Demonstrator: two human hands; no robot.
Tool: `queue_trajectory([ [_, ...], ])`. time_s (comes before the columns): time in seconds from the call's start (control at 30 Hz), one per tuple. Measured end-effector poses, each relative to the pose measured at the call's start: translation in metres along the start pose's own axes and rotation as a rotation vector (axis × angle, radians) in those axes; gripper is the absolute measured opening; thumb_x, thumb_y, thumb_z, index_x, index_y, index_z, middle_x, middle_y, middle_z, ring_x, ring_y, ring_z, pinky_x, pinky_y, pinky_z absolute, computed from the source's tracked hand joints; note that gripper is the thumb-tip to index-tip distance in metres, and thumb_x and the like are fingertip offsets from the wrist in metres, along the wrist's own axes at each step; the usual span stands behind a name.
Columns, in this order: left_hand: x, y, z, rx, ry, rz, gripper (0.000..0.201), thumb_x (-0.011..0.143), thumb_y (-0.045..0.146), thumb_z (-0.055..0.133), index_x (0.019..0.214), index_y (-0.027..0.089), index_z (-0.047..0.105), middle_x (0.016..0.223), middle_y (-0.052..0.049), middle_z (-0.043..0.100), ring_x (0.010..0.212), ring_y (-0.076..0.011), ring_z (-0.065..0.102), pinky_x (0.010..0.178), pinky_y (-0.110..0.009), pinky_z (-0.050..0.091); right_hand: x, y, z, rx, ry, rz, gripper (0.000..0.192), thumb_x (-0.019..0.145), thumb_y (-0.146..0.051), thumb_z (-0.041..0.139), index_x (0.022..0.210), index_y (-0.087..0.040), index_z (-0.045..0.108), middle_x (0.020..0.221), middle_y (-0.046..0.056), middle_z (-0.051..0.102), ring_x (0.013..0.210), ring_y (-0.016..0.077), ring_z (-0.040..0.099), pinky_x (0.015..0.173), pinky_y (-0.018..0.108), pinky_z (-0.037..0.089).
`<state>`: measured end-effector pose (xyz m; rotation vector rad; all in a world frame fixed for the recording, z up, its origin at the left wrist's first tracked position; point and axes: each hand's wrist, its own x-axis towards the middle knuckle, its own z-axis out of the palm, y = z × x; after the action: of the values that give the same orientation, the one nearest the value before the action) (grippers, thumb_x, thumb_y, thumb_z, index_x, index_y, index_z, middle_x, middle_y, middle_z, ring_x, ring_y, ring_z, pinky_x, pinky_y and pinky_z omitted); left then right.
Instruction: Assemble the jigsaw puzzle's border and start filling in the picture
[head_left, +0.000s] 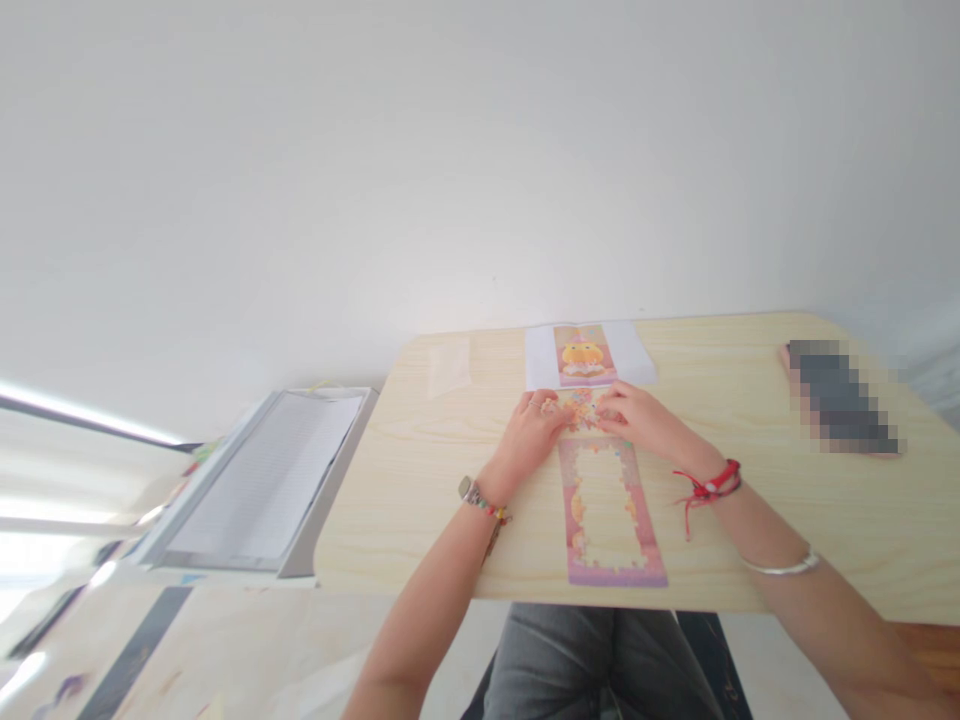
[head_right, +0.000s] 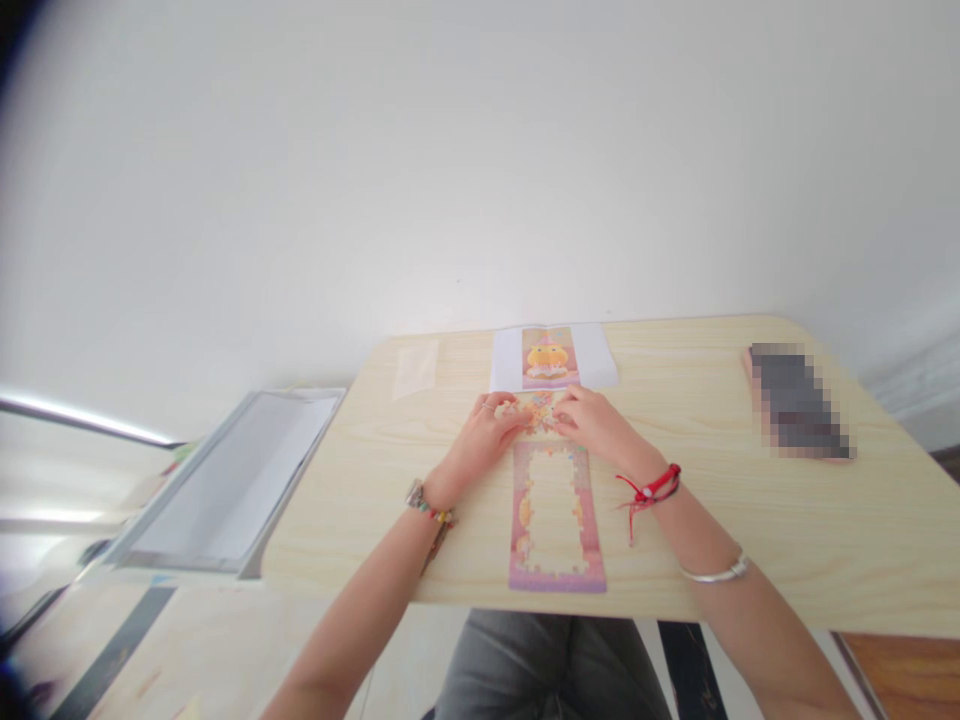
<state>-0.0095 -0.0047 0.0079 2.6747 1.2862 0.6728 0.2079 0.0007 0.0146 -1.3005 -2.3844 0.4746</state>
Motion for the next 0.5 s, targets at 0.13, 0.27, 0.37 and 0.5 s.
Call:
queue_trajectory([
  [0.13, 0.000, -0.001, -0.004, -0.006, 0.006, -0.003, 0.017, 0.084, 0.020, 0.054, 0.093, 0.025, 0.068, 0.113, -0.008, 0.049, 0.107, -0.0241, 0.043, 0.093, -0.042, 0.043, -0.007, 0.008, -0.007, -0.009, 0.034, 0.036, 0.017, 0.082, -0.020, 0.052, 0.081, -0.019, 0.069, 0.083, 0.005, 0.054, 0.074, 0.0163, 0.056, 0.071, 0.030, 0.044],
  [0.27, -0.001, -0.002, -0.005, -0.042, 0.041, 0.021, 0.017, 0.083, 0.016, 0.054, 0.089, 0.023, 0.068, 0.115, -0.008, 0.049, 0.109, -0.0237, 0.043, 0.093, -0.041, 0.044, -0.004, -0.004, -0.005, 0.007, 0.076, 0.035, 0.016, 0.082, -0.023, 0.054, 0.088, -0.019, 0.068, 0.084, 0.005, 0.054, 0.075, 0.0167, 0.056, 0.070, 0.030, 0.045],
  [0.37, -0.002, -0.007, -0.003, -0.042, 0.089, -0.037, 0.019, 0.081, 0.013, 0.056, 0.093, 0.022, 0.066, 0.114, -0.008, 0.050, 0.108, -0.0231, 0.044, 0.092, -0.041, 0.045, 0.006, -0.021, 0.002, -0.034, 0.090, -0.003, 0.015, 0.080, -0.024, 0.057, 0.089, -0.019, 0.067, 0.083, 0.006, 0.054, 0.076, 0.0179, 0.055, 0.071, 0.032, 0.045],
  [0.5, -0.004, -0.016, 0.000, -0.035, 0.134, -0.123, 0.019, 0.081, 0.013, 0.056, 0.095, 0.023, 0.066, 0.113, -0.008, 0.050, 0.106, -0.0224, 0.046, 0.092, -0.042, 0.045, 0.018, -0.035, 0.009, -0.139, 0.082, -0.021, 0.013, 0.080, -0.025, 0.058, 0.073, -0.017, 0.064, 0.081, 0.007, 0.053, 0.074, 0.0189, 0.053, 0.067, 0.033, 0.043],
])
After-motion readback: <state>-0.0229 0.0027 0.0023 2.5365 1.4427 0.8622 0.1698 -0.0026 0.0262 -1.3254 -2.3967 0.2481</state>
